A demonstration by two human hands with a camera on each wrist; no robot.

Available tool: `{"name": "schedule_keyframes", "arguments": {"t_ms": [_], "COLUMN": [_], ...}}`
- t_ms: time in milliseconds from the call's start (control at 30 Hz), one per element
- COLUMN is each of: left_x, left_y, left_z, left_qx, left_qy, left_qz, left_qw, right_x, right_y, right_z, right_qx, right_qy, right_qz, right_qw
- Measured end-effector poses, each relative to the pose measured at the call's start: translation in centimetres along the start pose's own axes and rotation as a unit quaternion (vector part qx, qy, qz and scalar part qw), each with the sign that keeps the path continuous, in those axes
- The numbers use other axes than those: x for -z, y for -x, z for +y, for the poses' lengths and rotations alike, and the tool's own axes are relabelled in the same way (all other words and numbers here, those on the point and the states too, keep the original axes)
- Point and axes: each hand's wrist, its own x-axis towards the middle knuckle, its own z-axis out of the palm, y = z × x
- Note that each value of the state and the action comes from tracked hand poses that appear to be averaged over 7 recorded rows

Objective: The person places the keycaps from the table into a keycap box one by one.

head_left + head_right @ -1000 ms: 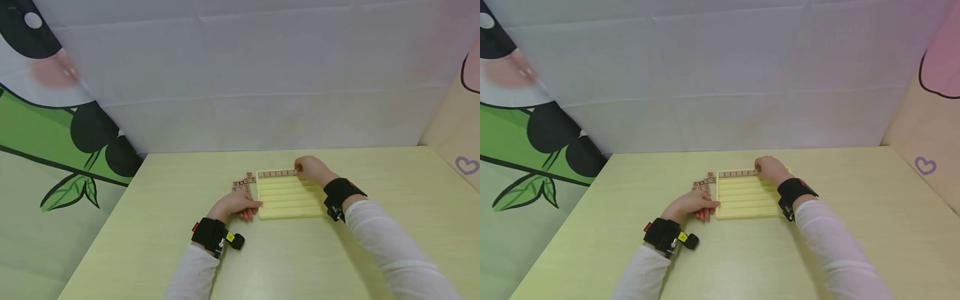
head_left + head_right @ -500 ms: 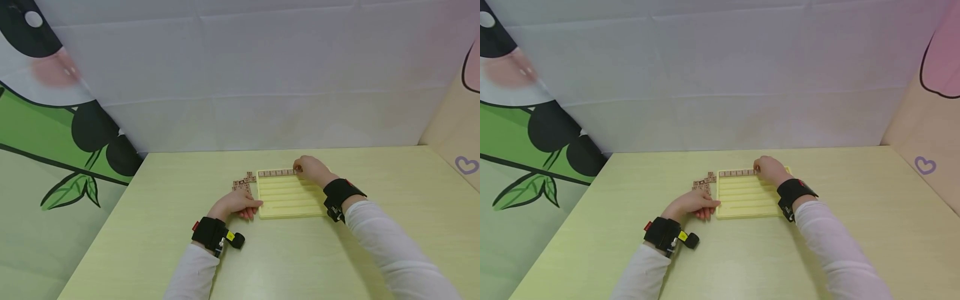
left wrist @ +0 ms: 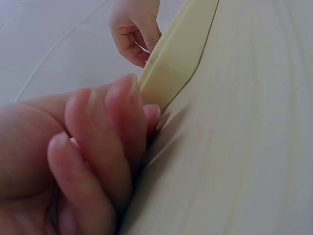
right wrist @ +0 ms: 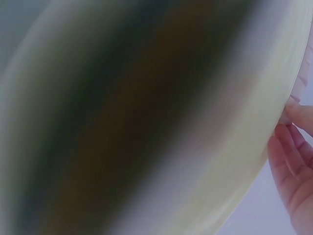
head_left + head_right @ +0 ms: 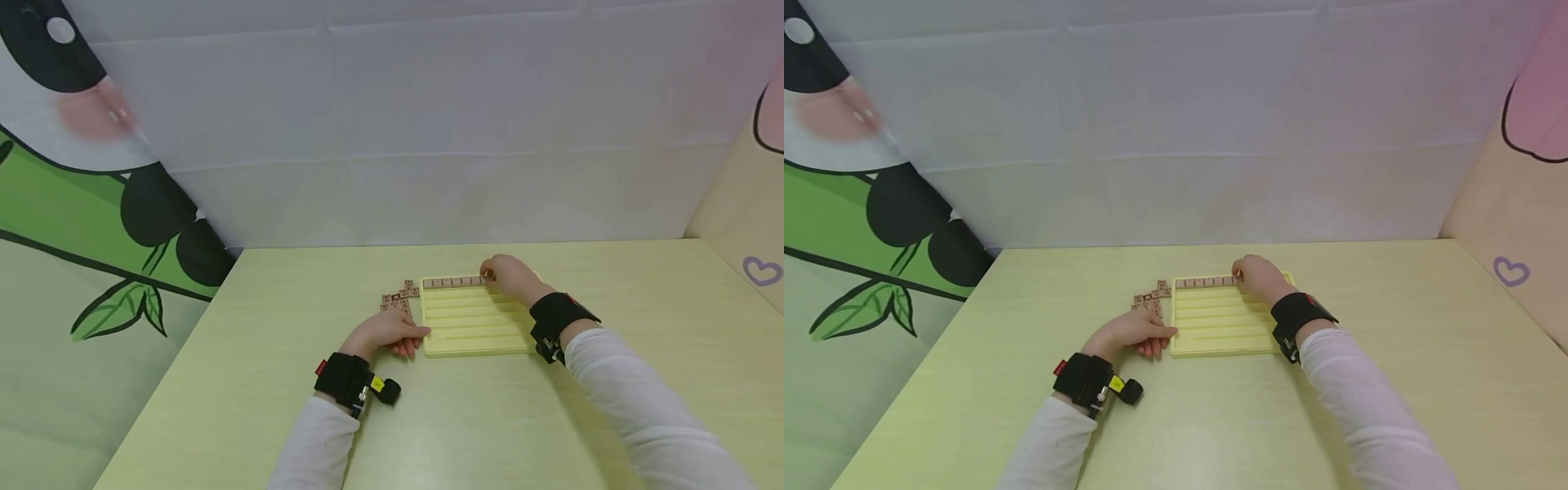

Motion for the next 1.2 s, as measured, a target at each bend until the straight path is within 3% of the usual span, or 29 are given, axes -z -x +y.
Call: {"name": "schedule_keyframes", "arguments": {"t_ms": [567, 867, 1033, 1200], "left_x": [0.1, 0.0, 0.1, 0.2], "left_y": [0.2, 0.2, 0.2, 0.2], "left_z": [-0.1, 0.0, 0.1, 0.1], "left_qx": [-0.004, -0.002, -0.005, -0.006], "left_qy": [0.003, 0.004, 0.006, 0.007], "left_qz": [-0.004, -0.005, -0.009, -0.013], "left_qw": [1.0000, 1.0000, 0.9999, 0.9999], "right_x": [1.2, 1.1, 0.5, -0.5], "right_y": [0.1, -2.0, -3.3, -4.5], "right_z": [-0.6, -4.1, -6.3, -7.8], "right_qx": [-0.012, 0.026, 0.043, 0.096], "right_qy": [-0.015, -0.039, -0.011, 0.026], "right_qz": [0.006, 0.011, -0.023, -0.044], "right_qw": [0.9998, 0.9989, 0.9987, 0.9941]}}
